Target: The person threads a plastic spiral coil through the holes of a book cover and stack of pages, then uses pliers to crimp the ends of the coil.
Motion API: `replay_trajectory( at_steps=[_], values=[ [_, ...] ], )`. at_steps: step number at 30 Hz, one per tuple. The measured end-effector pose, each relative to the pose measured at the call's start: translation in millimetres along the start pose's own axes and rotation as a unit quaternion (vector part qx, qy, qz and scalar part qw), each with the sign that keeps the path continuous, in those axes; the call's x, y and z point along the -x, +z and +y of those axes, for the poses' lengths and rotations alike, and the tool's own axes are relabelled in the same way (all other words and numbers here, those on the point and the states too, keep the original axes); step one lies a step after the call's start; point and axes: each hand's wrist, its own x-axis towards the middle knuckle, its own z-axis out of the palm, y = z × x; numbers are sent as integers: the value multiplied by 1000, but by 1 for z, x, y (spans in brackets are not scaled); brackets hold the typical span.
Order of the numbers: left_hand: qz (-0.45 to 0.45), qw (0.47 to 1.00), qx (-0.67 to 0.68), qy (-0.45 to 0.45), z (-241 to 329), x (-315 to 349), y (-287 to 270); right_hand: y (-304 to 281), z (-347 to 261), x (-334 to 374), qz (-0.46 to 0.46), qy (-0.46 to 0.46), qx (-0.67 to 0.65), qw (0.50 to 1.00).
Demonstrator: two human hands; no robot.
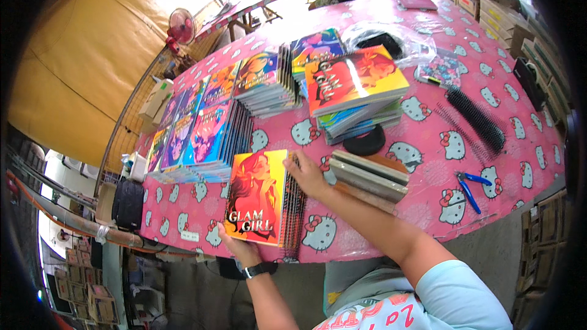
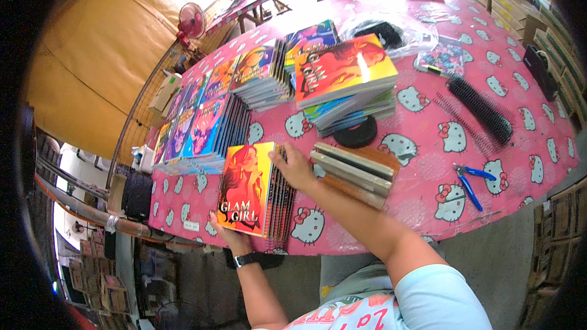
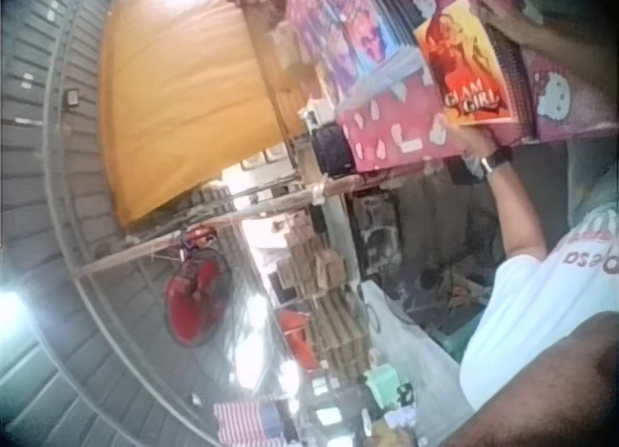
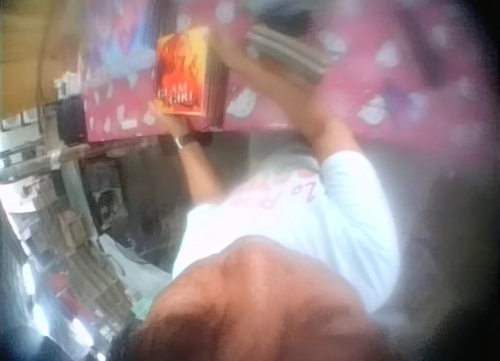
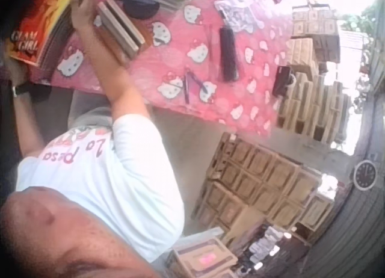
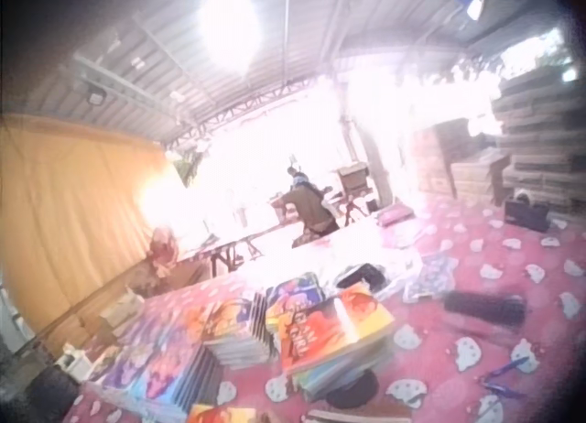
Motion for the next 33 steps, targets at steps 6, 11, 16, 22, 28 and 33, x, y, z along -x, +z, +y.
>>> replay_trajectory(
  at_steps=[6, 11, 16, 22, 28, 33],
  values=[
    [174, 959, -169, 148, 23, 22, -14, -107, -153, 31, -156, -170, 87, 969],
    [143, 852, -278, 420, 52, 53, 56, -266, -84, -95, 179, -34, 404, 896],
    [-40, 785, -306, 537, 33, 96, 122, -289, -55, -120, 12, 164, 191, 968],
    [-125, 808, -355, 453, 24, 108, 176, -275, -127, -65, 117, 14, 146, 982],
    [-217, 968, -109, 65, -11, 58, 220, -232, -125, 81, 118, -161, 79, 977],
    [-286, 944, -140, 91, -37, 32, 202, -241, -96, 105, 41, -166, 147, 974]
  ],
)
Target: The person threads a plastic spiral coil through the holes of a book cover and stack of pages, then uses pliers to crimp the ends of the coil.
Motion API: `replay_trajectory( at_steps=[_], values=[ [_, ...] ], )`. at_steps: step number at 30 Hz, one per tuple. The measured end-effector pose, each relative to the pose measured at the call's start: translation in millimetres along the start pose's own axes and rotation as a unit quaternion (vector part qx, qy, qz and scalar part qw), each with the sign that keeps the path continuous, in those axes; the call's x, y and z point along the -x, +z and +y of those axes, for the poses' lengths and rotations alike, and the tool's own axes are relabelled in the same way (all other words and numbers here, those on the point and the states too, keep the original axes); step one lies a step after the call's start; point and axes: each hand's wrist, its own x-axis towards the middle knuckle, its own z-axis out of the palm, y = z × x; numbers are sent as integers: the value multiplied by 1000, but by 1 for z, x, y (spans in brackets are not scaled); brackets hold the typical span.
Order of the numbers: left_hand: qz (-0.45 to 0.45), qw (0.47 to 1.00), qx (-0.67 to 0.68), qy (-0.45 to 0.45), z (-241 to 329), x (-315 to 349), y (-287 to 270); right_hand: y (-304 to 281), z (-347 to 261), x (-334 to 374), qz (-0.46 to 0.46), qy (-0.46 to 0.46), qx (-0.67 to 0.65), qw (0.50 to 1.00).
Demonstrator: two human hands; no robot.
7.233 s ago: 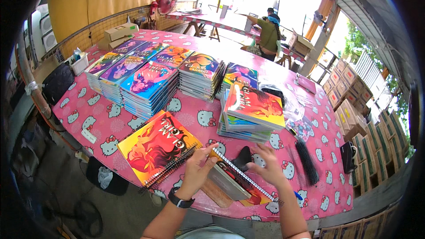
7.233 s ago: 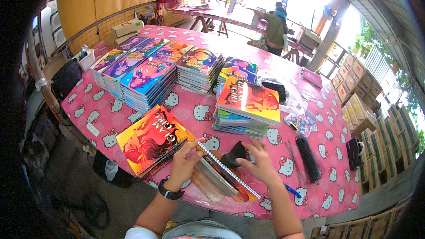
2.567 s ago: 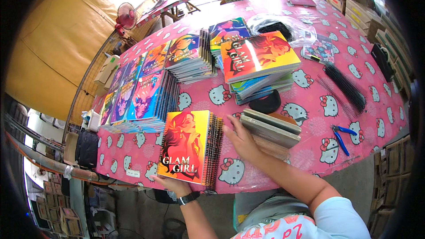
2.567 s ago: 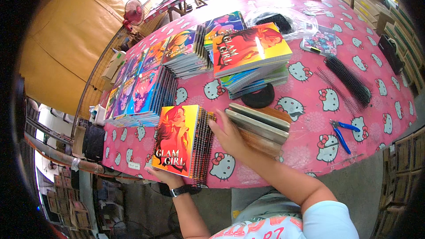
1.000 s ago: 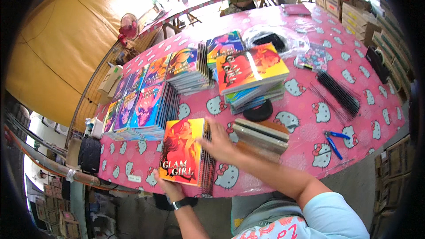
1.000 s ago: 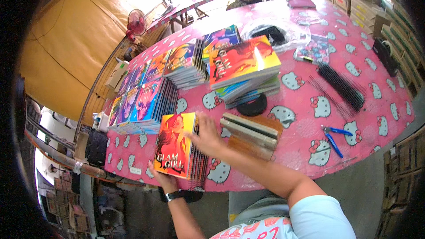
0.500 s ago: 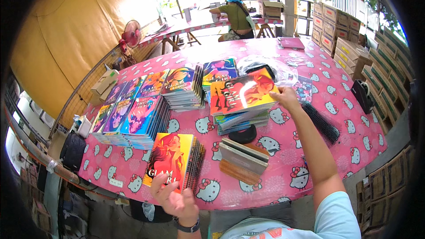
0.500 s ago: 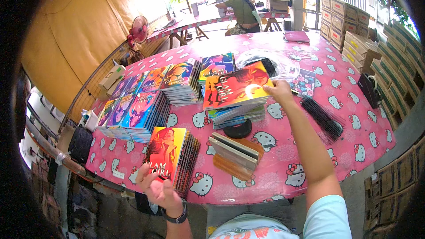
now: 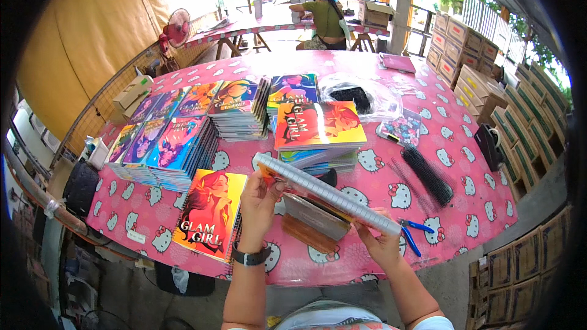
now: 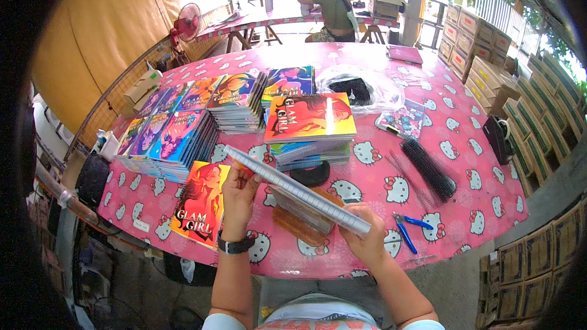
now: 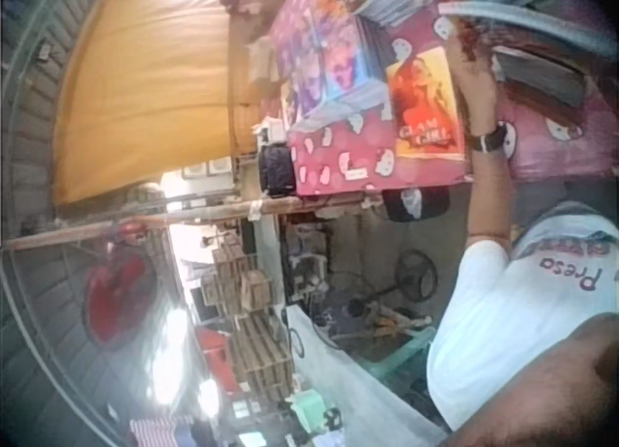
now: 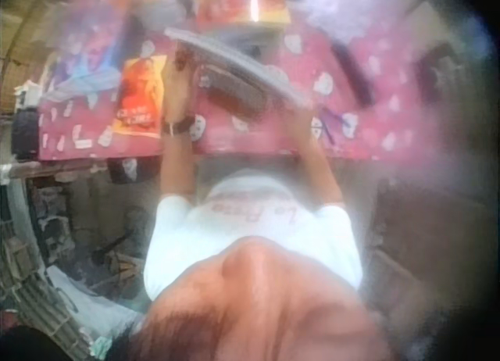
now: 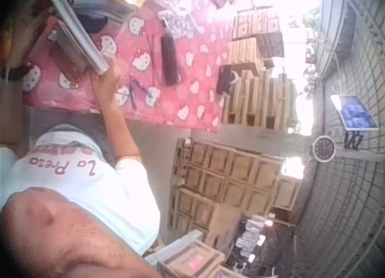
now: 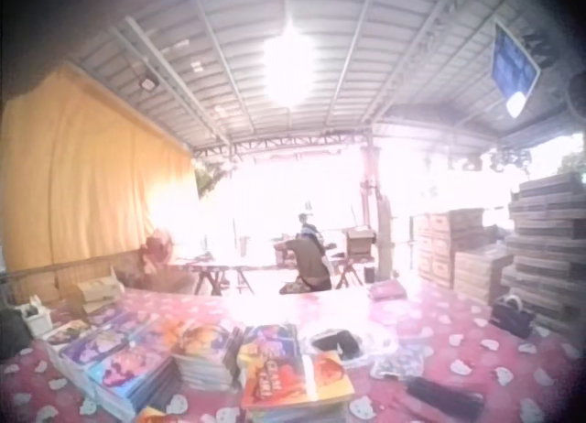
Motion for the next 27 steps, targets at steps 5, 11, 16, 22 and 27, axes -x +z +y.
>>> replay_trajectory(
  at_steps=[5, 11, 16, 22, 27],
  values=[
    [-62, 997, -30, -34, 9, -8, -2, -12, -4, 4, -49, 3, -6, 999],
    [-107, 989, -86, -51, -3, -12, -7, -12, 10, 17, -115, 125, 50, 984],
    [48, 994, 90, -29, -20, -3, 6, 9, 28, 27, -236, 163, 113, 951],
    [38, 997, 12, -71, -32, 26, -14, -51, 25, -17, -472, 164, 63, 864],
    [63, 991, 103, -61, -21, 28, -2, -124, 146, -48, 1, 97, 466, 879]
  ],
)
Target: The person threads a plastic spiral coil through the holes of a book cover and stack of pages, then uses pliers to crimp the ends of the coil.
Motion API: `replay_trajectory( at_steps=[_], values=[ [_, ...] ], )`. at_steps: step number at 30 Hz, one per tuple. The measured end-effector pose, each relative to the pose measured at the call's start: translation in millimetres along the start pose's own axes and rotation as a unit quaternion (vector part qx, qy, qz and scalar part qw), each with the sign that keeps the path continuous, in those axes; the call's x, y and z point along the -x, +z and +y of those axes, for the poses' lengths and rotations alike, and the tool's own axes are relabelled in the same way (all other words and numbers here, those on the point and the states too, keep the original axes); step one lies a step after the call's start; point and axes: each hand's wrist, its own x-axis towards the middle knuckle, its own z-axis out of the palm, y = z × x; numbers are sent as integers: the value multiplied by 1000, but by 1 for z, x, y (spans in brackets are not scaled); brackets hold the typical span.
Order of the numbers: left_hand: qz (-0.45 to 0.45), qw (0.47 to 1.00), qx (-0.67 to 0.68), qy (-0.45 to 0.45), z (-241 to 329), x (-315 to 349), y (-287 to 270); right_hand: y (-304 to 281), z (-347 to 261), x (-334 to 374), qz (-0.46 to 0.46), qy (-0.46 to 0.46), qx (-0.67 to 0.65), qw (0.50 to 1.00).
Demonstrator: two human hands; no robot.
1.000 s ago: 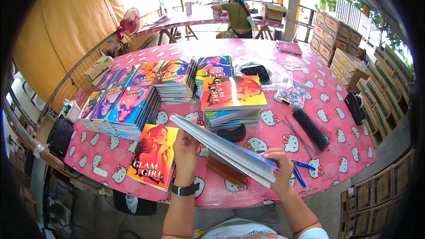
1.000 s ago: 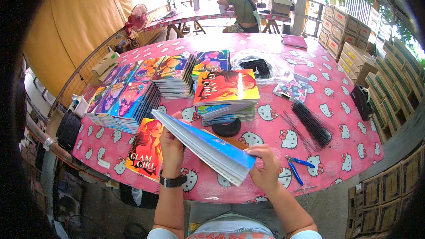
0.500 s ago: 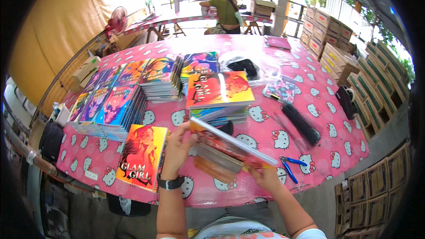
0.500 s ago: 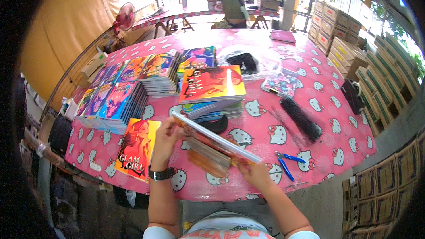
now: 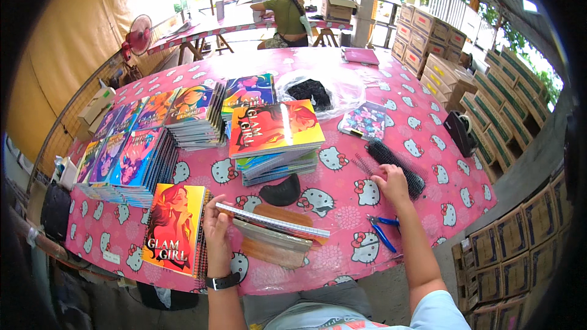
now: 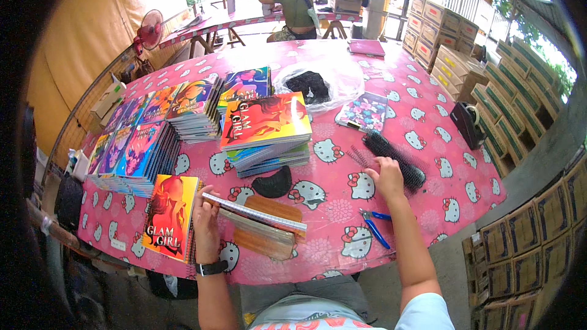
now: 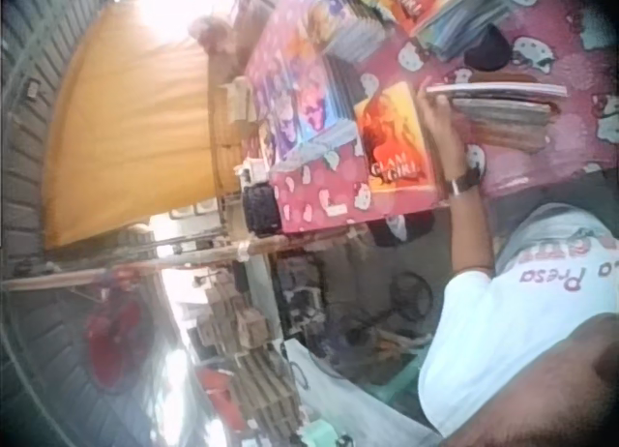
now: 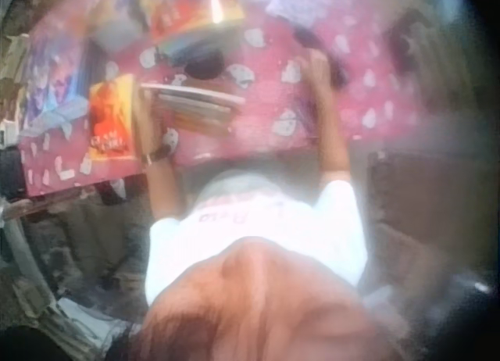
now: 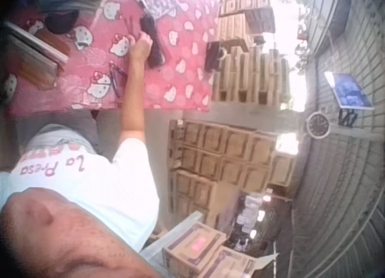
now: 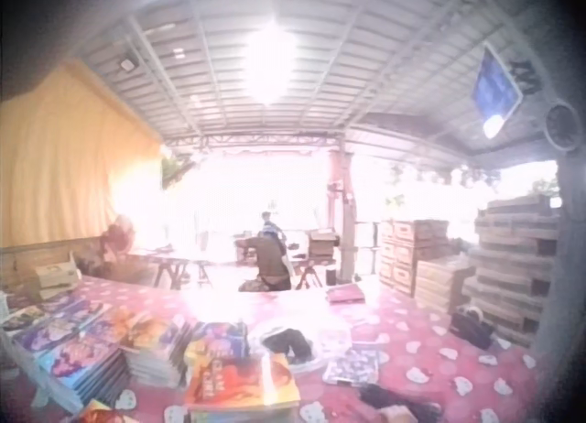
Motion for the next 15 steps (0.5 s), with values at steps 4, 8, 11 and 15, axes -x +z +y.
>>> replay_trajectory(
  at_steps=[4, 8, 11, 15],
  values=[
    [53, 995, -67, -55, -12, -5, 6, 18, 12, -4, -110, 56, -2, 992],
    [93, 991, -91, -9, -16, -8, 10, 6, 9, -10, -44, 46, -25, 998],
    [144, 957, -223, 116, -7, -1, 29, -25, -12, -16, -52, 89, -141, 985],
    [-112, 792, -541, 260, 28, 43, 87, -84, -65, -10, 32, -32, -222, 974]
  ],
)
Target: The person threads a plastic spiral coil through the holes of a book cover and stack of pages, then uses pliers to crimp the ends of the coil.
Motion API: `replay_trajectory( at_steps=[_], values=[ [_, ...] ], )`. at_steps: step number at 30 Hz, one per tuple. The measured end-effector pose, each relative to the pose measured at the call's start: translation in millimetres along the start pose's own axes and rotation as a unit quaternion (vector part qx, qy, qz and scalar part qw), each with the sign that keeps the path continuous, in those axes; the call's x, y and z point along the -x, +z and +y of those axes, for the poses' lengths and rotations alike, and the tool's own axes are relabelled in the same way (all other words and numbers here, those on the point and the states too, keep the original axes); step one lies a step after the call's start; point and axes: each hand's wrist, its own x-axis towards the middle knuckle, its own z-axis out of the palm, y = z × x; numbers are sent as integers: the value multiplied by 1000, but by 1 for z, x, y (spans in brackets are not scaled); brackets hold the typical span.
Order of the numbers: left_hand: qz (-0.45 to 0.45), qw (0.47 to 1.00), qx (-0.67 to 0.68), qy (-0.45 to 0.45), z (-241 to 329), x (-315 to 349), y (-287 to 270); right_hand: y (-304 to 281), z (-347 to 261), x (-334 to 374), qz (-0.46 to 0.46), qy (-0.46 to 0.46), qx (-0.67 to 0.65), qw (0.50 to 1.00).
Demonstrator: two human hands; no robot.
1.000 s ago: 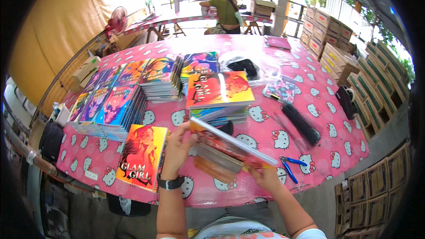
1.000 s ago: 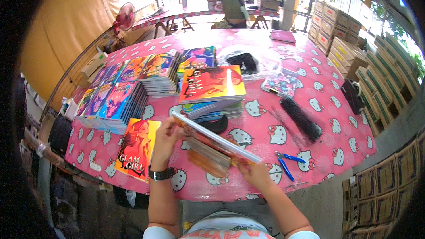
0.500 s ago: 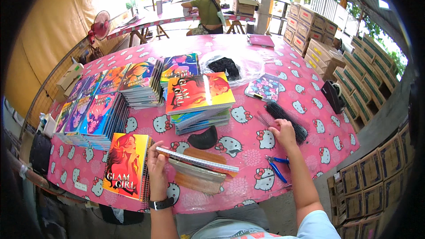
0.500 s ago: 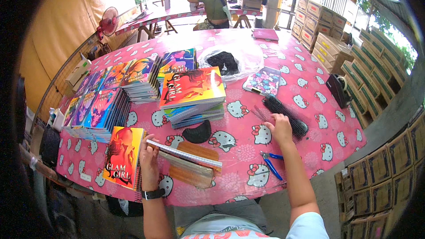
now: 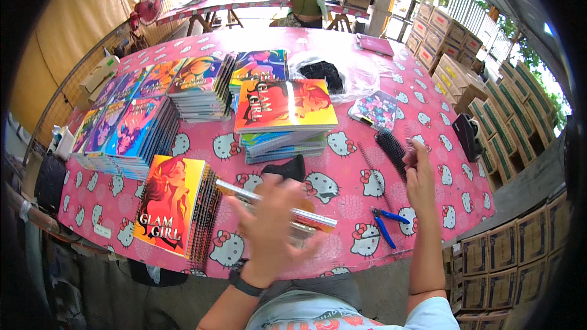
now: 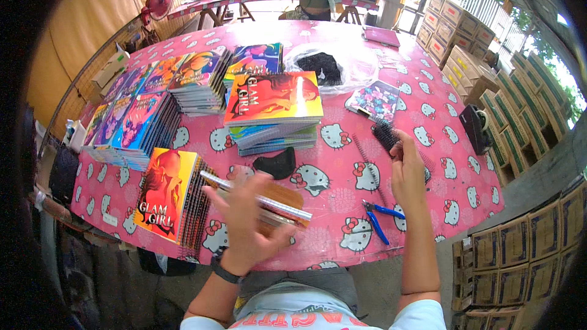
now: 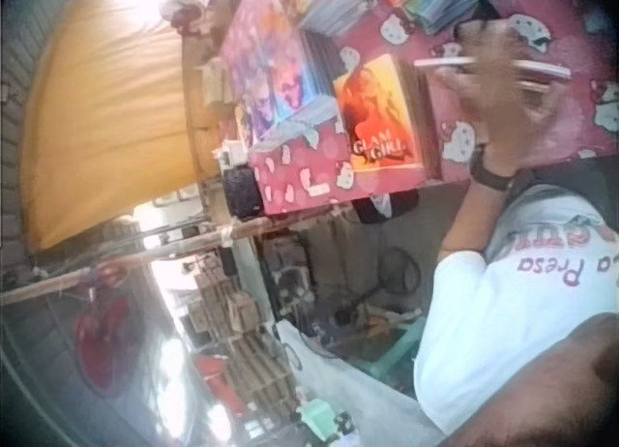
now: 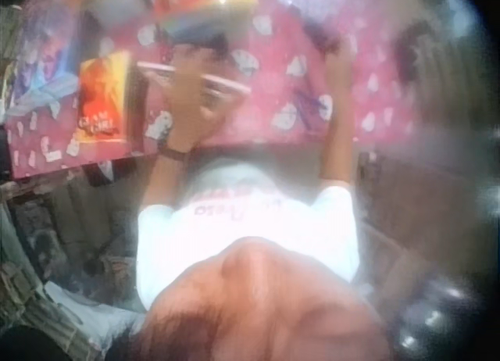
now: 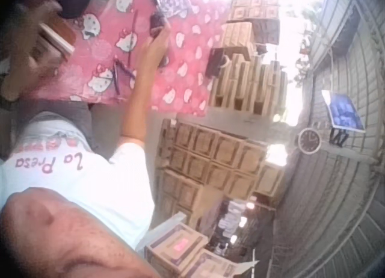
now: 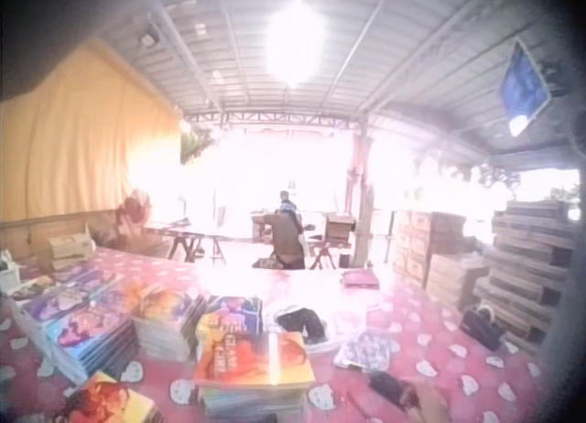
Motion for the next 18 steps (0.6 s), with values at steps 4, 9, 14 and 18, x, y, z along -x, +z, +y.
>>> replay_trajectory(
  at_steps=[4, 9, 14, 18],
  values=[
    [-105, 994, -21, 19, 7, 9, 29, -30, -109, 25, -237, 173, -51, 955],
    [-74, 994, -52, 53, 9, 11, 43, -2, -90, 63, -285, -49, -175, 941],
    [-90, 995, 18, 36, 14, -1, 25, 9, -90, 66, -253, 20, -238, 938],
    [-112, 986, 113, 40, -5, -3, 11, 8, -90, 57, -251, 37, -235, 938]
  ],
)
